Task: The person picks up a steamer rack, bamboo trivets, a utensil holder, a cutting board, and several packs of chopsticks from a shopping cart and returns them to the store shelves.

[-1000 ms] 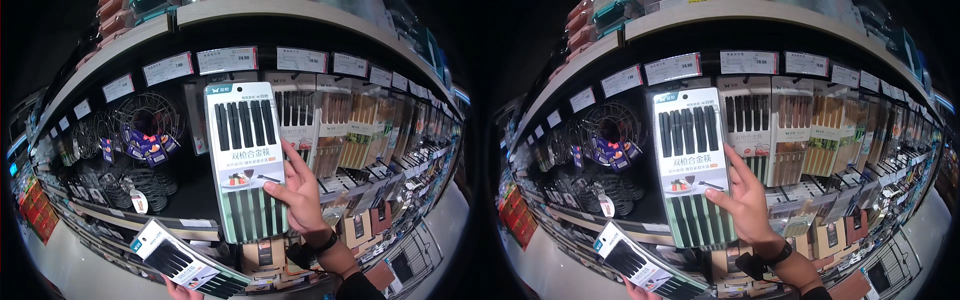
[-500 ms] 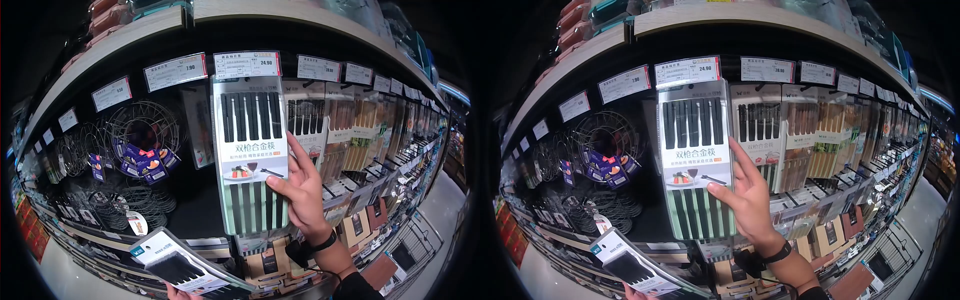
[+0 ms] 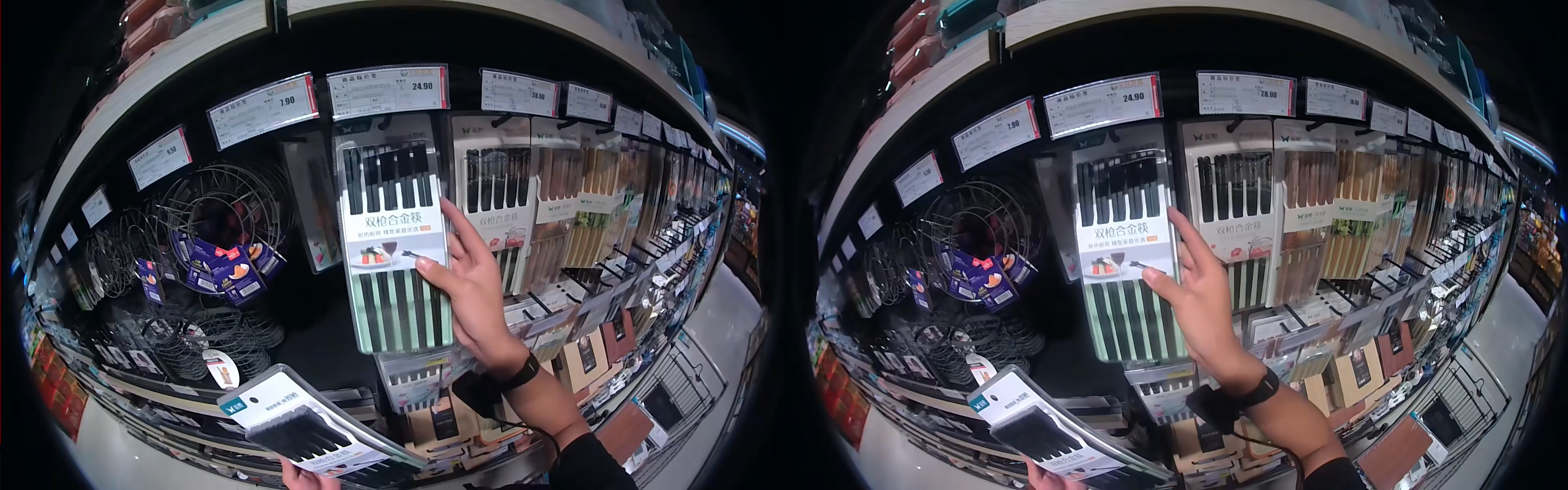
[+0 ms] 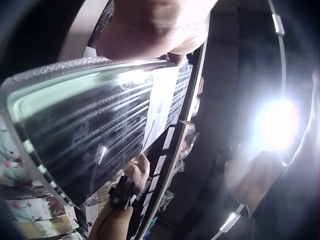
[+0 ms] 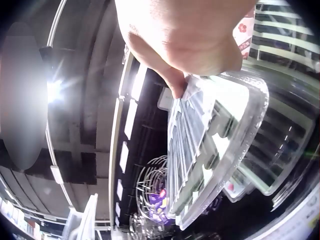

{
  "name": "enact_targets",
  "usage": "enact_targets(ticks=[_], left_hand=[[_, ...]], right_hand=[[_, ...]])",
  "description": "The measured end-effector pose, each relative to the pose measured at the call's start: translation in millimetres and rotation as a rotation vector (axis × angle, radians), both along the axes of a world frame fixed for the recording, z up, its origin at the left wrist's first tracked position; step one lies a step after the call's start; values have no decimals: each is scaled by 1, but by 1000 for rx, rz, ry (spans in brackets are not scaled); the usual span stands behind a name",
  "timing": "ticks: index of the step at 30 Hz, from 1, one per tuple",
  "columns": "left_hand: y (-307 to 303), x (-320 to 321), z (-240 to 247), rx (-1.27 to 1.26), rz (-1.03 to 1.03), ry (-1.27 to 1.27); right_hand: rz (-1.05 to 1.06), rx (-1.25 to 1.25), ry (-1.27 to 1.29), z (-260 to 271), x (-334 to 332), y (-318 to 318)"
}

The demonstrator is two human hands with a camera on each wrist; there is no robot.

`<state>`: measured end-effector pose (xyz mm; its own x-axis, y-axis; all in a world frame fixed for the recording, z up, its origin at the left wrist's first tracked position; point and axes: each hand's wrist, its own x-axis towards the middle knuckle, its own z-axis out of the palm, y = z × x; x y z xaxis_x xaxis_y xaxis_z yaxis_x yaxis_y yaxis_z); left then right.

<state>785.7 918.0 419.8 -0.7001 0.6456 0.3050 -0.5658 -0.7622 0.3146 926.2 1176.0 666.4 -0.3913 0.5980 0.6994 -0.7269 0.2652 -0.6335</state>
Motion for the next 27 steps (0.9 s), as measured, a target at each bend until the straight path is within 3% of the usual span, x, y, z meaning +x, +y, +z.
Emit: enact_targets(ticks=[2, 4, 7, 10, 11, 12, 14, 16, 17, 18, 20, 22, 24, 26, 27], left_hand=[[4, 3, 9, 37, -51, 1], [8, 7, 16, 89, -80, -26], [17, 12, 36, -11, -4, 57], [25, 21, 66, -290, 129, 152], [28, 26, 81, -260, 93, 23], [33, 25, 78, -465, 322, 317], [39, 23, 82, -480, 376, 364], [55, 16, 100, -84, 19, 130], [59, 21, 118, -102, -9, 112], [65, 18, 127, -134, -11, 100], [80, 26, 160, -150, -46, 145], [99, 22, 179, -178, -72, 293], [113, 15, 198, -223, -93, 516], [120, 24, 216, -162, -5, 539], [124, 27, 225, -146, 40, 585]], right_hand=[[-20, 36, -7, -8, -6, 10], [-274, 247, -86, -16, -9, 15], [-450, 407, -189, -23, 6, 16], [-594, 486, -237, -18, 17, 6], [-742, 598, -302, -18, 22, 4], [-891, 708, -365, -20, 26, 4], [-945, 763, -328, -22, 38, 0], [-699, 786, -334, -19, 56, -18], [-435, 626, -384, -24, 58, -21], [-433, 626, -387, -28, 59, -27], [20, 300, -578, -29, 59, -43], [72, 254, -734, -27, 55, -44], [82, 60, -394, -31, 48, -44], [50, 102, -429, -28, 49, -41], [1, 121, -327, -27, 48, -37]])
